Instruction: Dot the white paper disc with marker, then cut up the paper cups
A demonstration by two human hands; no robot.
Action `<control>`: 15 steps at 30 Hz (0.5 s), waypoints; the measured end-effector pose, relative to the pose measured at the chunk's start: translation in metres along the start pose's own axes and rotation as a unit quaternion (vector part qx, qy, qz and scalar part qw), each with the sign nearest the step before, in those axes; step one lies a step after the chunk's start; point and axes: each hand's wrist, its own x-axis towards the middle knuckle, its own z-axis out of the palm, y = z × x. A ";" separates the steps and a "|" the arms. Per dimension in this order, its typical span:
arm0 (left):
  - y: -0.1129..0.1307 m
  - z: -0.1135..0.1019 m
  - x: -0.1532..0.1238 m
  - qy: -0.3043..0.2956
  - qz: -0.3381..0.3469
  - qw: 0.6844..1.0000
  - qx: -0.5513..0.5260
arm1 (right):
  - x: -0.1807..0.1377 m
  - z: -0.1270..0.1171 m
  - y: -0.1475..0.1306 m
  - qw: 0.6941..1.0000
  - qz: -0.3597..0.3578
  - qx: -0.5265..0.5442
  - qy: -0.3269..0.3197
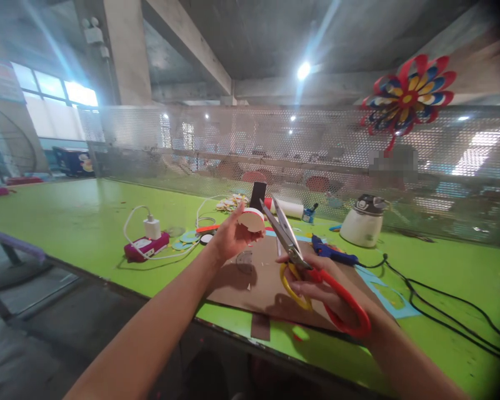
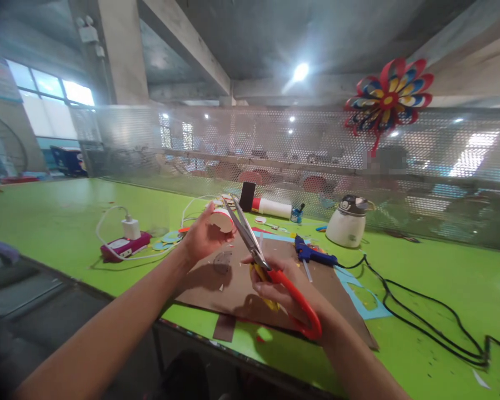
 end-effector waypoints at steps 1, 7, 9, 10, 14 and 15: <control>0.002 0.000 -0.001 0.003 0.004 1.000 -0.011 | 0.001 -0.001 0.000 1.000 0.004 -0.014 -0.001; 0.008 -0.002 -0.001 -0.020 0.029 0.999 -0.041 | 0.002 -0.001 -0.003 0.993 0.021 -0.114 0.024; 0.009 -0.002 -0.001 -0.015 0.026 0.999 -0.038 | 0.000 0.000 -0.004 0.995 0.031 -0.091 0.013; 0.010 -0.002 -0.001 -0.011 0.022 0.999 -0.033 | -0.001 0.001 -0.005 0.996 0.040 -0.074 0.002; 0.012 0.001 -0.003 -0.007 0.004 1.000 -0.005 | -0.005 0.004 -0.004 0.996 0.076 -0.016 -0.047; 0.013 0.001 -0.003 -0.005 0.005 1.000 0.012 | -0.006 0.004 -0.003 0.995 0.083 -0.004 -0.052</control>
